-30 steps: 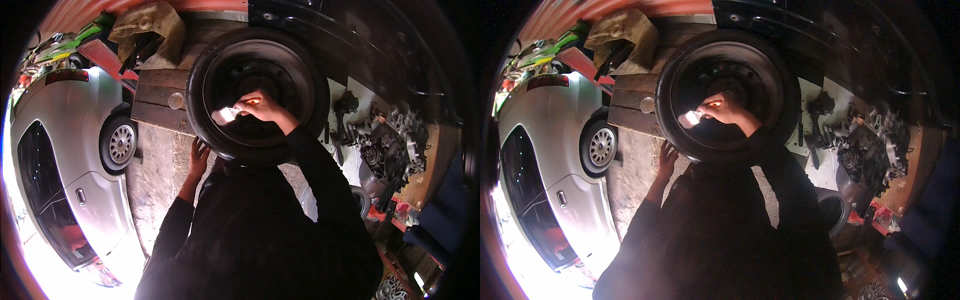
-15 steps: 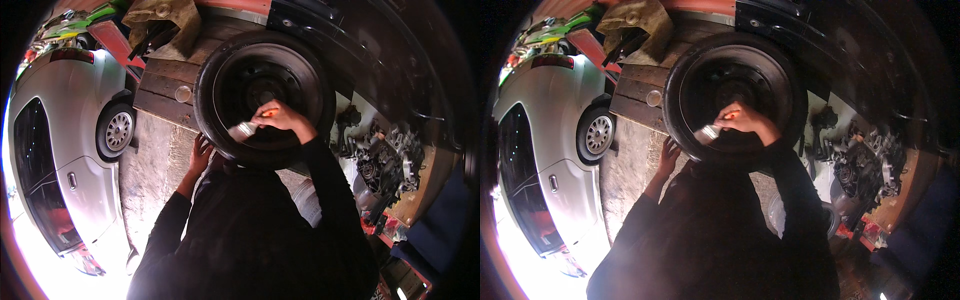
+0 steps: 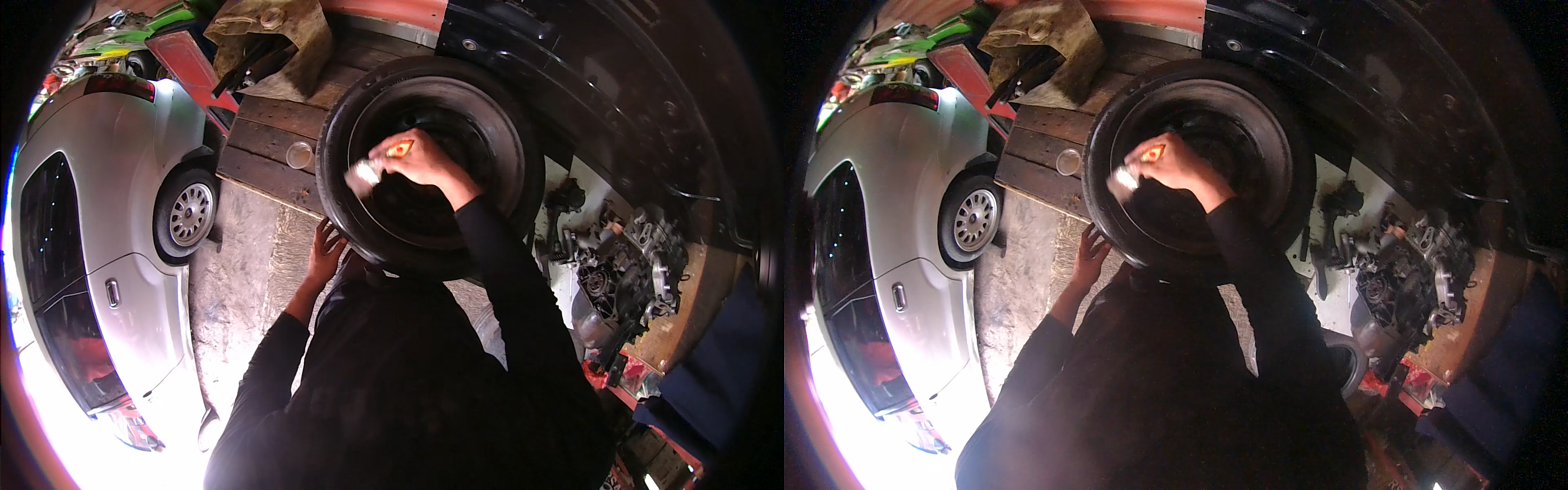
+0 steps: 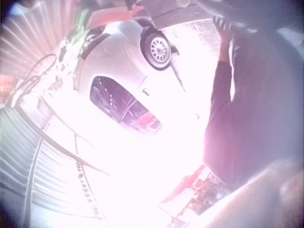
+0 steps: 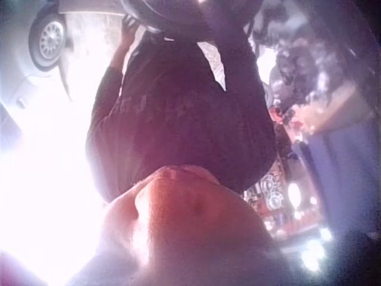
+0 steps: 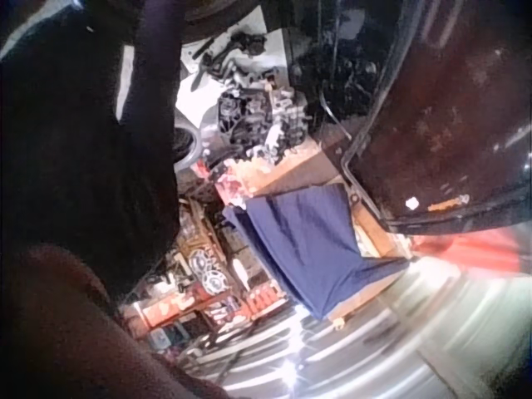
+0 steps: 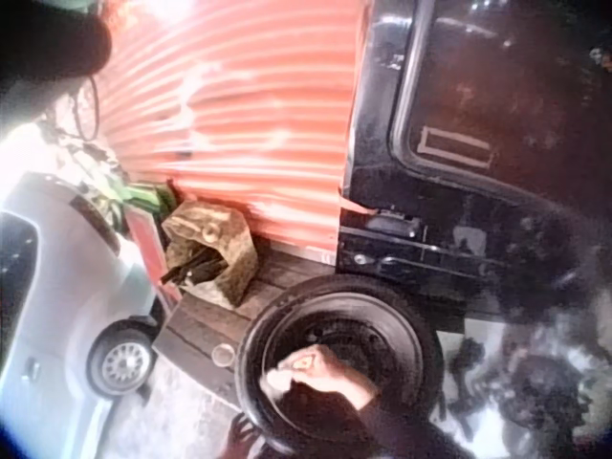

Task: The person uses a brush to scrub the inner rim and outer edge of a car wheel mounted on a wooden stand. They repeatedly dip the brush into a small container of liquid and continue scrubbing different sections of the wheel surface.

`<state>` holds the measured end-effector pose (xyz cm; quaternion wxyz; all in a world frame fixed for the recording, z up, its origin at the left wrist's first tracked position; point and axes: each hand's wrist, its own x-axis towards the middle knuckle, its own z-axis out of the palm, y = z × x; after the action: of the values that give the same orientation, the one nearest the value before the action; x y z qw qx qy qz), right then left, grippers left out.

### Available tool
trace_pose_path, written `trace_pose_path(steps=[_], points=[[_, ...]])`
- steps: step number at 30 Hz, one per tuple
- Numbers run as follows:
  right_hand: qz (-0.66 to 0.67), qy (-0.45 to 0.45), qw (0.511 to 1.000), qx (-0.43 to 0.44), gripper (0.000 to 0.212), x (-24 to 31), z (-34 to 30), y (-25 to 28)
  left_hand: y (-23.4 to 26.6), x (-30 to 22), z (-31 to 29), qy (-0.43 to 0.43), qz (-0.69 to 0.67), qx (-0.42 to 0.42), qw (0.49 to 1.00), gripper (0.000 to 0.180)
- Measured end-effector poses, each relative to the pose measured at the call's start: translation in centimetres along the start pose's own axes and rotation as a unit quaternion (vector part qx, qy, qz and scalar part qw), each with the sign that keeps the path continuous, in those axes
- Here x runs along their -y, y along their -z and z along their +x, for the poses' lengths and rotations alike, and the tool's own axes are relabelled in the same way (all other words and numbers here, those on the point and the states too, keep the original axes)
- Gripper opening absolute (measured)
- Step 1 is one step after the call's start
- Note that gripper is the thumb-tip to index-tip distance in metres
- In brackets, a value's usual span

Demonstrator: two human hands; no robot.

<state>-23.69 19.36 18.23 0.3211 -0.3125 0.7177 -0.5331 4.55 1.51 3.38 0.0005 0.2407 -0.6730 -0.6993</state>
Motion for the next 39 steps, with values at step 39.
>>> trace_pose_path(steps=[39], points=[[0.200,0.014,0.946,-0.253,0.019,-6.4,0.1,-4.6,-0.3,-0.9,-0.4,0.051,-0.004,-0.023,0.998,0.070]])
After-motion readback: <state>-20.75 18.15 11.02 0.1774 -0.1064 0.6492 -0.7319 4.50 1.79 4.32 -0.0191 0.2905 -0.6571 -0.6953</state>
